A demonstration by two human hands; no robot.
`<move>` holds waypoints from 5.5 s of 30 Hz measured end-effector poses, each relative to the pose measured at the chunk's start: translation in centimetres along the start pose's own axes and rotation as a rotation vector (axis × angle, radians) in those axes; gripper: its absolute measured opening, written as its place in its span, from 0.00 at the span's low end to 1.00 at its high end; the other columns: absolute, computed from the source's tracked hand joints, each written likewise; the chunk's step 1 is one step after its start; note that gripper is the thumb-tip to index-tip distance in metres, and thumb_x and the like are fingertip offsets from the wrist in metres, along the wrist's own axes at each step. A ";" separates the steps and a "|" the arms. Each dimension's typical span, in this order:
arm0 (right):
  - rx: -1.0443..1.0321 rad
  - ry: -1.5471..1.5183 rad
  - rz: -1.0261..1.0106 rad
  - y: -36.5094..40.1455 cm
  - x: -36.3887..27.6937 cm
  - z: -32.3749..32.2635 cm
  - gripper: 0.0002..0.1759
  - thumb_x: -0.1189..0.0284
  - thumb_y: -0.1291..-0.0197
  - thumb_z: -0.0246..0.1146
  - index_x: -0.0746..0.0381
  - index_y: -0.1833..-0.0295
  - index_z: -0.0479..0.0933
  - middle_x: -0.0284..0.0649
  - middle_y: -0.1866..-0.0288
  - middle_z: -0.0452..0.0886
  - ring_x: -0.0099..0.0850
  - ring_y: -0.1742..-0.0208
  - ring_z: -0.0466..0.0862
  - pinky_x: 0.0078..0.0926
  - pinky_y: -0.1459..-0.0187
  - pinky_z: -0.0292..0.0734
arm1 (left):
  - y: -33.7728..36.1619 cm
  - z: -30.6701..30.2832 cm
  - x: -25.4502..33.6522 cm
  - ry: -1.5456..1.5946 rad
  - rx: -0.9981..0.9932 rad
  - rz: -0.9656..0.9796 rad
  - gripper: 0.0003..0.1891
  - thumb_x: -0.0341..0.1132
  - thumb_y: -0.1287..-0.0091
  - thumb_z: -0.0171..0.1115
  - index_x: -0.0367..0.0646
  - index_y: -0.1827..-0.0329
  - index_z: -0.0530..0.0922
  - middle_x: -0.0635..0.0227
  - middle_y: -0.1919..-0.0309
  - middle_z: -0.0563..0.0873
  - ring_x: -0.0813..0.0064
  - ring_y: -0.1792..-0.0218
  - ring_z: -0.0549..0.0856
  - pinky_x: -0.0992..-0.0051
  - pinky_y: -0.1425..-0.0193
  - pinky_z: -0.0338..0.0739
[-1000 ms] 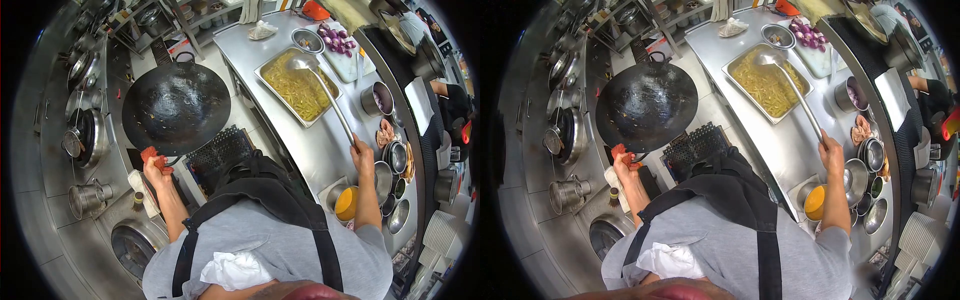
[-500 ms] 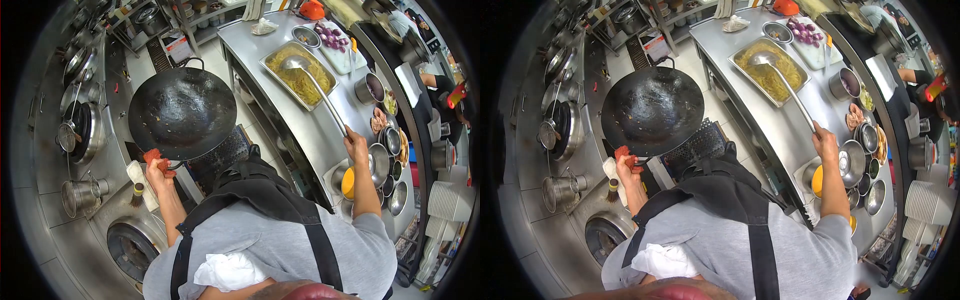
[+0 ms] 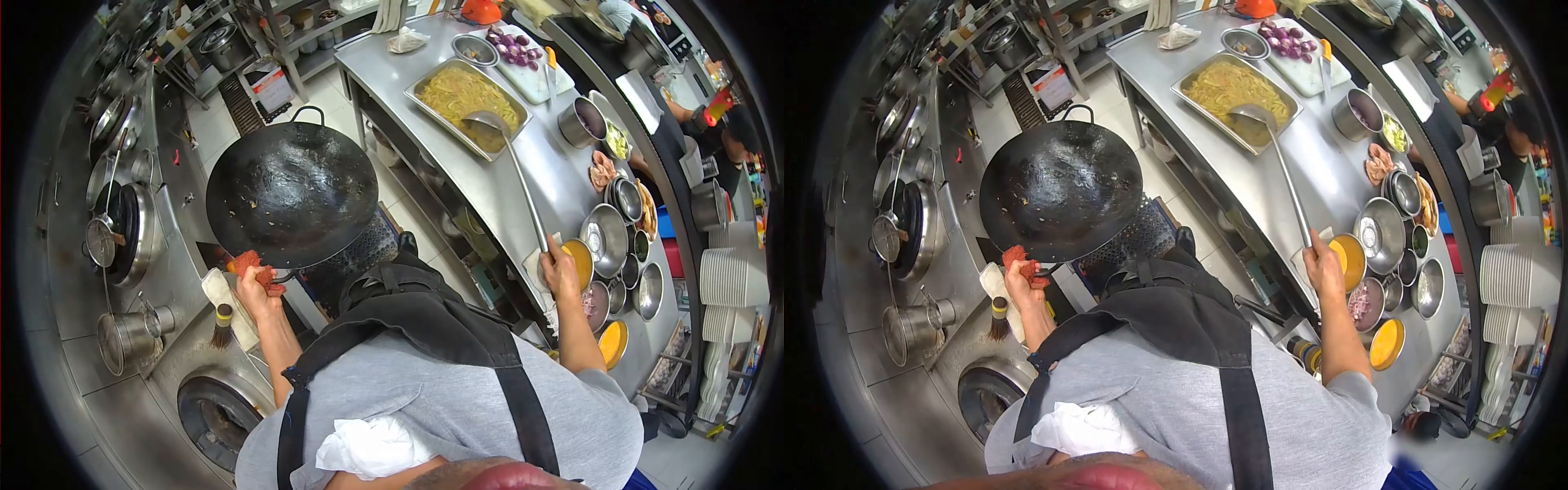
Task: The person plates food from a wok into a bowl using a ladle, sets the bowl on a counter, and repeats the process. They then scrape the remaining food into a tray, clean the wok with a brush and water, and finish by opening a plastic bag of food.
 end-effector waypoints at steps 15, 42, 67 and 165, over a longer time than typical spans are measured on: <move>0.068 -0.081 0.137 -9.2 2.4 6.7 0.25 0.69 0.39 0.55 0.62 0.35 0.70 0.47 0.79 0.77 0.33 0.83 0.78 0.34 0.78 0.73 | -0.2 -0.4 0.5 0.016 -0.004 0.012 0.11 0.25 0.54 0.55 0.34 0.66 0.72 0.61 0.78 0.77 0.66 0.82 0.79 0.73 0.78 0.74; -0.120 -0.782 0.164 -10.3 -7.9 10.6 0.27 0.69 0.40 0.55 0.64 0.34 0.68 0.36 0.81 0.73 0.25 0.85 0.74 0.27 0.83 0.69 | -0.1 -2.9 1.6 -0.049 0.004 -0.008 0.09 0.26 0.51 0.55 0.36 0.65 0.75 0.62 0.77 0.79 0.67 0.81 0.80 0.73 0.76 0.77; 0.134 -0.375 0.045 -4.7 -3.1 9.8 0.28 0.69 0.39 0.58 0.67 0.34 0.68 0.37 0.79 0.74 0.23 0.85 0.70 0.25 0.82 0.67 | 0.4 -2.5 1.5 0.045 0.073 -0.056 0.04 0.27 0.49 0.54 0.35 0.75 0.74 0.58 0.81 0.79 0.66 0.84 0.79 0.70 0.87 0.71; -2.637 0.067 -0.853 73.9 -66.6 35.2 0.09 0.74 0.46 0.61 0.69 0.65 0.73 0.47 0.72 0.79 0.32 0.79 0.77 0.22 0.80 0.71 | 30.9 -34.4 -18.9 -0.184 1.971 0.036 0.23 0.40 0.49 0.64 0.41 0.51 0.71 0.48 0.64 0.83 0.45 0.60 0.82 0.55 0.54 0.77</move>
Point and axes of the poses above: each hand's wrist, its own y-axis away from the middle knuckle, its own z-axis out of the palm, x = y × z, the point moved 4 cm from there along -y, towards the middle knuckle
